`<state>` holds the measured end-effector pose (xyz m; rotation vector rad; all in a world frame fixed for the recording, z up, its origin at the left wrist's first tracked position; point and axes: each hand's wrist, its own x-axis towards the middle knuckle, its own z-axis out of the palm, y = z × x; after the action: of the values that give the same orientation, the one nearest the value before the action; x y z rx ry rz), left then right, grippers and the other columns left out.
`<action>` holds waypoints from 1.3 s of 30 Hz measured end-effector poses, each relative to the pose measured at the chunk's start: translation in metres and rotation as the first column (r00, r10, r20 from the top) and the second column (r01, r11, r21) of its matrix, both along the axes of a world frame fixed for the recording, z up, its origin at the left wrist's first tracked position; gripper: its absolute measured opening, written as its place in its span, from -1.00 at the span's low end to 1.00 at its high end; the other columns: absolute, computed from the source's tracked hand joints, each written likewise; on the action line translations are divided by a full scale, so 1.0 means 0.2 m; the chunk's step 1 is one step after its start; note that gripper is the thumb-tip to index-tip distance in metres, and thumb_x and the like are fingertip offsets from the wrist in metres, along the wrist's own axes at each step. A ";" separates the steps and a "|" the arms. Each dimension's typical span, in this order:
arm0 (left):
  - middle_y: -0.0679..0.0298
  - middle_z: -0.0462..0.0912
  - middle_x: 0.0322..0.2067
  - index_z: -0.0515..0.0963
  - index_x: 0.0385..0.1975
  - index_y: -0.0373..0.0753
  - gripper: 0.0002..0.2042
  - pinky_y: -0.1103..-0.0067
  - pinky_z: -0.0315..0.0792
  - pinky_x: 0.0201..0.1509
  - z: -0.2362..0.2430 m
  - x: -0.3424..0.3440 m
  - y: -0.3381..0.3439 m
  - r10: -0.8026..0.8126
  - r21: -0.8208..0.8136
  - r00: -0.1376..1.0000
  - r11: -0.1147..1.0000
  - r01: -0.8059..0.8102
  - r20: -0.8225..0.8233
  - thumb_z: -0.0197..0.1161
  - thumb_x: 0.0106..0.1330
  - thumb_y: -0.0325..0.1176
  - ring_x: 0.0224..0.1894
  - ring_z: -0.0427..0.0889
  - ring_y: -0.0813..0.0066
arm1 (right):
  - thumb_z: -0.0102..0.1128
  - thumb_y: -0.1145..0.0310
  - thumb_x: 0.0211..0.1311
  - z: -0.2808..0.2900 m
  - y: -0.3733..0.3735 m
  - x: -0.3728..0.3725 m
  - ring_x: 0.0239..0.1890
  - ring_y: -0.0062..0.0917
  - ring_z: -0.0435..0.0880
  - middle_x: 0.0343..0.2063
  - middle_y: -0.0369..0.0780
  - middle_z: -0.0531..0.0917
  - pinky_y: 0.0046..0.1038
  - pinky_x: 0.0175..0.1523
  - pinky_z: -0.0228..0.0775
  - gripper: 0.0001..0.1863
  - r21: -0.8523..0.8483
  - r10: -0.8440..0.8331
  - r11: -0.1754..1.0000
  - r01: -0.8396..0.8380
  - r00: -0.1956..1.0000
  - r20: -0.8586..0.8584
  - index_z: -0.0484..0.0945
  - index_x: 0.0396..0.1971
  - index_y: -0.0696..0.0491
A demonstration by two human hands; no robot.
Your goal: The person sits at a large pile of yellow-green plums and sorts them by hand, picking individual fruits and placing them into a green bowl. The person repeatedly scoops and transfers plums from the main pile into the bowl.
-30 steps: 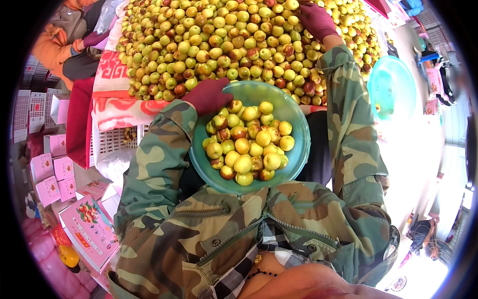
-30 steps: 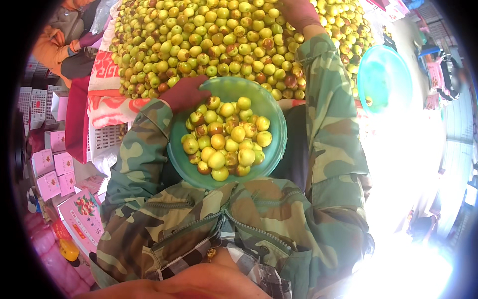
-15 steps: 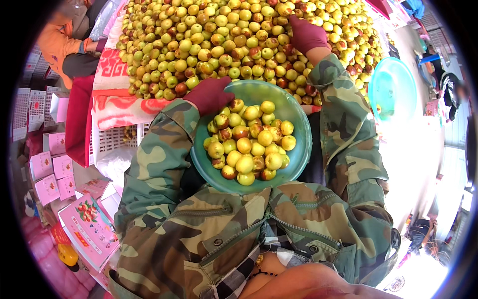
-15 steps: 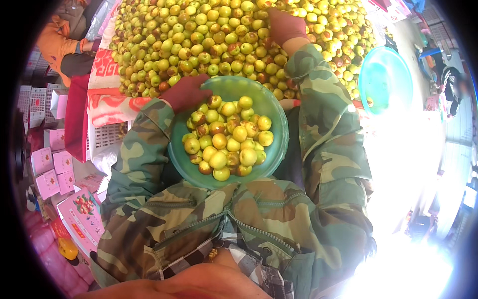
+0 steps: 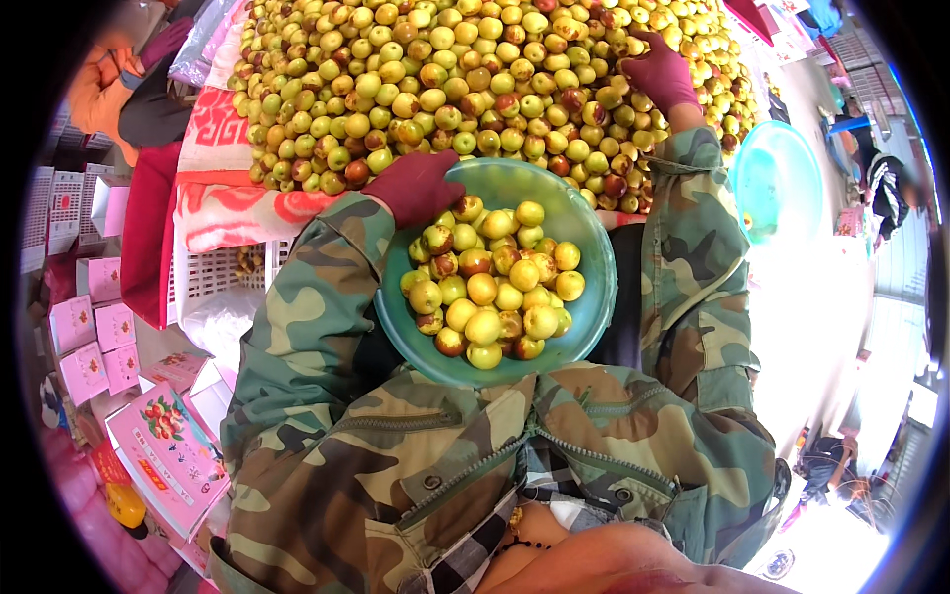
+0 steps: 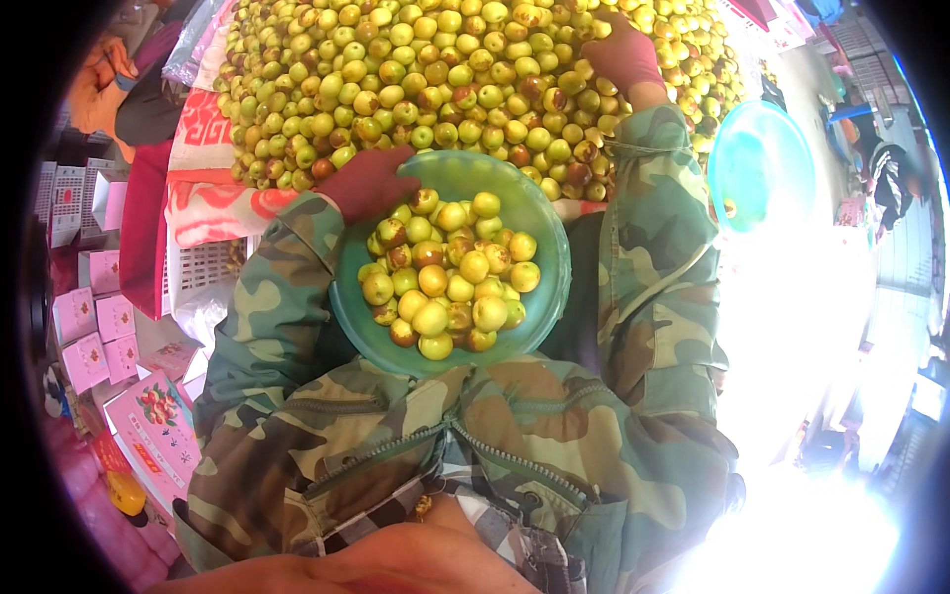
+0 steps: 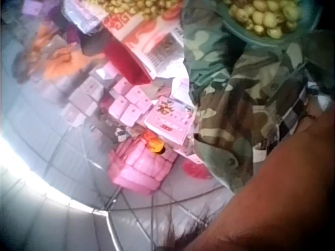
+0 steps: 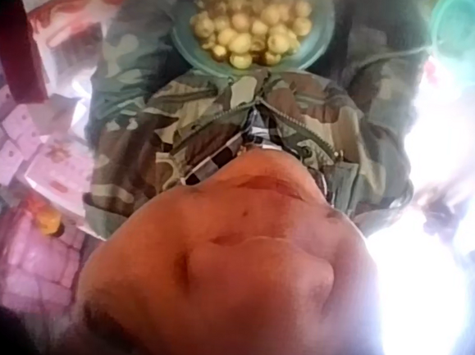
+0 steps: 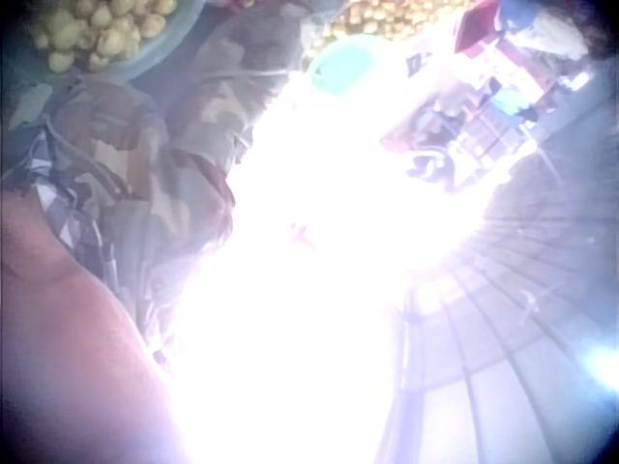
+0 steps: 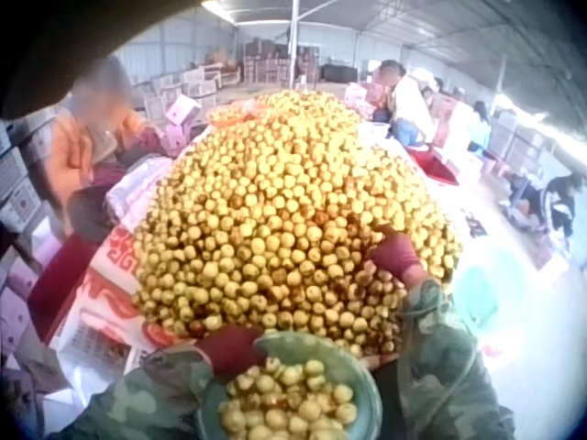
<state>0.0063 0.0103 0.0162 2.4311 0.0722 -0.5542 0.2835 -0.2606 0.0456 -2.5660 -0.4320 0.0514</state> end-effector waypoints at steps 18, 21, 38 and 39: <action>-0.10 0.64 -0.13 0.47 0.04 -0.30 -0.54 0.24 0.45 0.09 0.03 0.02 -0.03 -0.005 0.025 0.999 1.000 0.006 -0.046 0.19 0.24 -0.12 -0.02 0.60 -0.07 | 0.37 0.20 0.02 -0.14 0.17 0.09 -0.20 -0.35 0.68 -0.29 -0.13 0.68 -0.33 -0.04 0.51 -0.49 0.083 0.032 0.996 -0.043 0.991 0.133 0.44 0.02 -0.09; -0.10 0.64 -0.15 0.48 0.01 -0.30 -0.56 0.23 0.46 0.07 -0.01 0.01 -0.01 0.026 -0.003 0.998 1.000 -0.027 -0.055 0.19 0.23 -0.12 -0.05 0.61 -0.07 | 0.07 0.24 0.27 -0.06 0.33 -0.11 -0.19 -0.07 0.64 -0.21 0.01 0.63 -0.13 -0.09 0.49 -0.72 -0.024 0.284 0.956 -0.292 0.901 0.329 0.59 -0.08 -0.03; -0.12 0.64 -0.18 0.48 -0.02 -0.30 -0.58 0.23 0.46 0.05 0.00 0.01 -0.02 0.003 0.000 1.000 1.000 -0.003 -0.020 0.18 0.24 -0.12 -0.08 0.62 -0.09 | 0.19 0.04 0.25 0.05 0.31 -0.31 -0.19 -0.41 0.71 -0.22 -0.22 0.72 -0.36 -0.06 0.54 -0.51 -0.011 0.337 0.936 -0.351 0.907 -0.254 0.51 0.08 0.01; -0.12 0.64 -0.18 0.48 -0.02 -0.30 -0.58 0.23 0.46 0.05 0.01 0.01 -0.03 0.009 0.004 0.999 1.000 -0.009 -0.034 0.18 0.24 -0.12 -0.07 0.62 -0.09 | 0.18 -0.02 0.20 -0.07 0.34 -0.21 -0.05 -0.30 0.69 -0.13 -0.17 0.71 -0.25 0.03 0.52 -0.49 -0.155 0.210 0.960 -0.234 0.965 -0.160 0.53 0.06 -0.02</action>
<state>0.0091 0.0042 0.0184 2.4240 0.0990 -0.5918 0.2410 -0.1933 0.0316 -2.6478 -0.6864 0.3662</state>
